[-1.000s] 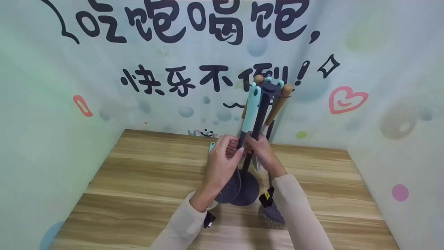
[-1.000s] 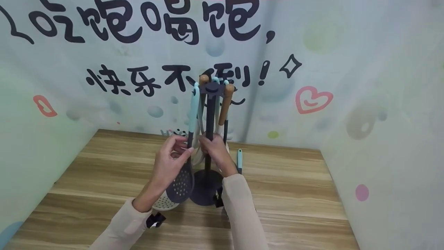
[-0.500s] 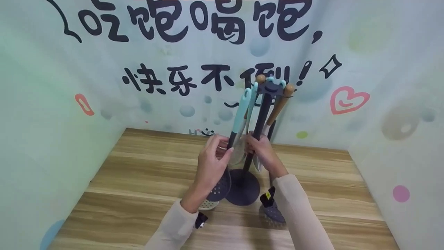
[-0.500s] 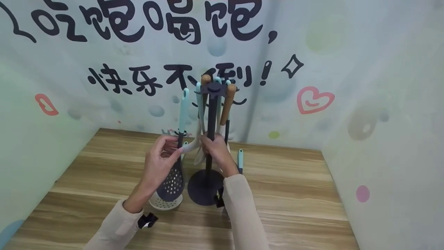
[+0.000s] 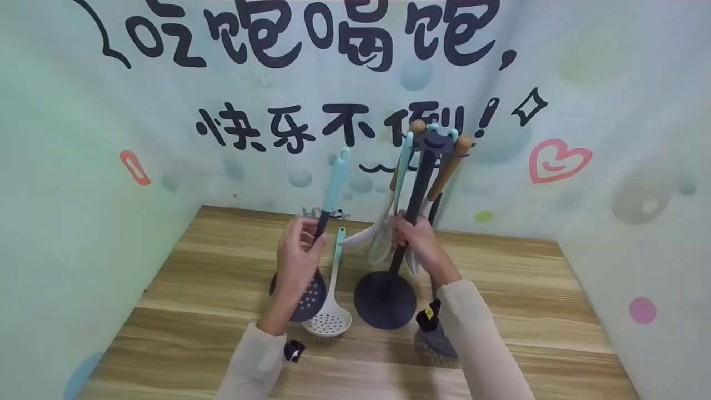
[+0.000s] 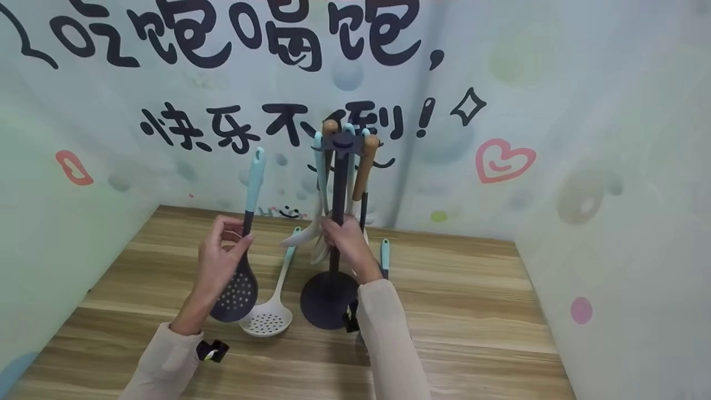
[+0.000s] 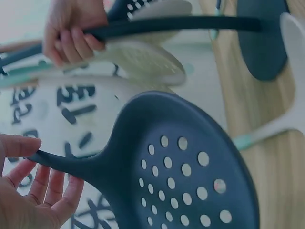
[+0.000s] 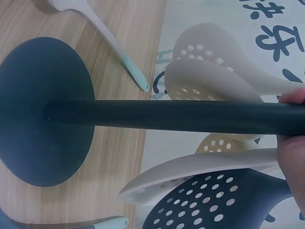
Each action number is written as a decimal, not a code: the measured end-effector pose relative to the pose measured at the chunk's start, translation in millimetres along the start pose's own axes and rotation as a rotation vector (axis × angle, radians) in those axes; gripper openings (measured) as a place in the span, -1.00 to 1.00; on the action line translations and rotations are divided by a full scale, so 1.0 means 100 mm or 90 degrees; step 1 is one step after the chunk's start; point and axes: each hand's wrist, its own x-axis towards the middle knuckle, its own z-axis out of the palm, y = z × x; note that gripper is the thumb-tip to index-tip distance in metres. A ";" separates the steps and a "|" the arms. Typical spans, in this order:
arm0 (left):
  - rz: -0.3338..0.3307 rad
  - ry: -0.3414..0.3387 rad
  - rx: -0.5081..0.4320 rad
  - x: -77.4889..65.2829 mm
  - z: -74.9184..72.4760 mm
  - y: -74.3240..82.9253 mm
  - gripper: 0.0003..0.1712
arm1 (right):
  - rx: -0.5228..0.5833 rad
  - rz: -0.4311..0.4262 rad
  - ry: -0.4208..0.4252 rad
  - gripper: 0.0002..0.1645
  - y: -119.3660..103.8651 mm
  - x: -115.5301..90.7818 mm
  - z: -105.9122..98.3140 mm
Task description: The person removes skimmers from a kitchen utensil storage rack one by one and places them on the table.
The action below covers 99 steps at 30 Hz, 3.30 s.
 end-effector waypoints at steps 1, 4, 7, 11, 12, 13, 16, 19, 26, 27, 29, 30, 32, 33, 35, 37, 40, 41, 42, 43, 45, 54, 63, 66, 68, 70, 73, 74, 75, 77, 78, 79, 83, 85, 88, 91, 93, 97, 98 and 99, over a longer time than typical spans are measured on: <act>-0.014 0.005 0.001 0.01 -0.02 -0.05 -0.78 | 0.001 -0.001 -0.001 -0.64 0.00 0.00 0.00; -0.078 0.015 -0.015 0.05 -0.08 -0.22 -0.77 | -0.003 -0.007 -0.002 -0.64 0.00 0.00 0.00; -0.145 0.030 -0.043 0.08 -0.12 -0.39 -0.75 | -0.013 -0.011 -0.005 -0.65 0.00 -0.01 0.00; -0.213 0.044 -0.053 0.11 -0.14 -0.64 -0.74 | -0.015 -0.013 -0.008 -0.65 0.00 -0.01 0.00; -0.224 0.048 -0.053 0.12 -0.14 -0.70 -0.75 | -0.015 -0.013 -0.008 -0.65 0.00 -0.01 0.00; -0.234 0.053 -0.056 0.12 -0.14 -0.75 -0.75 | -0.014 -0.013 -0.008 -0.65 0.00 -0.01 0.00; -0.259 0.071 -0.068 0.13 -0.13 -0.89 -0.74 | -0.011 -0.011 -0.008 -0.65 0.00 -0.01 0.00; -0.283 0.082 -0.083 0.14 -0.14 -0.97 -0.73 | -0.010 -0.007 -0.011 -0.64 -0.01 -0.01 0.00; -0.308 0.095 -0.097 0.13 -0.11 -1.10 -0.74 | -0.008 -0.009 -0.011 -0.63 0.00 -0.01 -0.01; -0.309 0.092 -0.087 0.12 -0.11 -1.12 -0.74 | -0.006 -0.009 -0.010 -0.63 0.01 -0.01 -0.01; -0.311 0.082 -0.072 0.10 -0.09 -1.15 -0.72 | -0.005 -0.007 -0.010 -0.63 0.01 -0.01 -0.01; -0.312 0.078 -0.064 0.09 -0.08 -1.17 -0.70 | -0.004 -0.007 -0.010 -0.62 0.02 0.00 -0.01; -0.309 0.069 -0.051 0.06 -0.05 -1.20 -0.64 | -0.002 -0.005 -0.009 -0.62 0.02 0.00 -0.01; -0.303 0.064 -0.054 0.05 -0.04 -1.21 -0.61 | -0.003 -0.005 -0.006 -0.63 0.02 0.00 -0.01; -0.295 0.051 -0.043 0.02 -0.02 -1.24 -0.61 | -0.003 -0.004 -0.005 -0.63 0.02 0.00 0.00; -0.293 0.026 -0.024 -0.01 -0.01 -1.27 -0.65 | -0.001 -0.002 -0.005 -0.63 0.02 0.00 0.00; -0.308 -0.025 0.020 -0.04 -0.01 -1.32 -0.67 | -0.002 -0.002 -0.007 -0.63 0.01 0.00 0.00; -0.314 -0.045 0.036 -0.05 -0.01 -1.33 -0.65 | -0.002 -0.001 -0.007 -0.63 0.01 0.00 0.00; -0.315 -0.063 0.048 -0.06 -0.01 -1.34 -0.63 | -0.004 -0.001 -0.006 -0.63 0.02 0.00 0.00; -0.315 -0.079 0.060 -0.06 -0.01 -1.35 -0.60 | -0.006 -0.001 -0.004 -0.63 0.02 0.00 0.00; -0.306 -0.105 0.085 -0.07 0.00 -1.37 -0.55 | -0.009 -0.002 0.001 -0.63 0.01 0.00 -0.01; -0.275 -0.178 0.210 -0.14 0.08 -1.45 -0.46 | -0.012 -0.001 0.003 -0.63 0.01 -0.01 0.00; -0.300 -0.249 0.324 -0.20 0.15 -1.35 -0.31 | 0.001 -0.002 0.007 -0.62 0.07 0.04 -0.03; -0.309 -0.256 0.351 -0.22 0.16 -1.32 -0.32 | 0.001 -0.005 0.014 -0.63 0.16 0.09 -0.07; -0.313 -0.259 0.355 -0.22 0.17 -1.31 -0.31 | 0.003 -0.010 0.016 -0.63 0.21 0.11 -0.09; -0.318 -0.262 0.357 -0.22 0.18 -1.30 -0.30 | 0.003 -0.012 0.017 -0.64 0.21 0.11 -0.09; -0.324 -0.270 0.360 -0.22 0.19 -1.28 -0.25 | -0.001 -0.014 0.017 -0.64 0.20 0.11 -0.09; -0.324 -0.271 0.362 -0.23 0.19 -1.28 -0.23 | -0.003 -0.014 0.016 -0.64 0.20 0.11 -0.09; -0.321 -0.272 0.367 -0.23 0.20 -1.27 -0.21 | -0.005 -0.014 0.016 -0.64 0.20 0.11 -0.09; -0.315 -0.274 0.373 -0.25 0.20 -1.27 -0.17 | -0.009 -0.015 0.014 -0.64 0.19 0.11 -0.09; -0.314 -0.275 0.375 -0.26 0.20 -1.26 -0.15 | -0.011 -0.015 0.014 -0.64 0.19 0.11 -0.10; -0.312 -0.275 0.377 -0.27 0.21 -1.26 -0.13 | -0.011 -0.014 0.014 -0.63 0.19 0.11 -0.10; -0.308 -0.279 0.372 -0.30 0.22 -1.23 -0.06 | -0.009 -0.004 0.011 -0.63 0.17 0.10 -0.10; -0.307 -0.282 0.371 -0.31 0.22 -1.21 -0.04 | -0.008 0.001 0.010 -0.63 0.16 0.10 -0.10; -0.314 -0.291 0.374 -0.30 0.23 -1.18 -0.02 | -0.008 0.013 0.008 -0.63 0.11 0.08 -0.07; -0.329 -0.297 0.370 -0.28 0.23 -1.14 0.01 | -0.014 0.018 0.008 -0.63 0.04 0.04 -0.04; -0.338 -0.298 0.366 -0.26 0.23 -1.11 0.02 | -0.020 0.018 0.007 -0.64 0.01 0.01 -0.01; -0.327 -0.297 0.350 -0.21 0.23 -1.01 -0.02 | -0.029 0.014 0.006 -0.64 -0.02 -0.01 0.00; -0.317 -0.294 0.343 -0.20 0.24 -0.99 -0.04 | -0.029 0.013 0.006 -0.64 -0.02 -0.01 0.00; -0.305 -0.282 0.327 -0.19 0.25 -0.95 -0.07 | -0.028 0.012 0.006 -0.64 -0.02 -0.01 0.00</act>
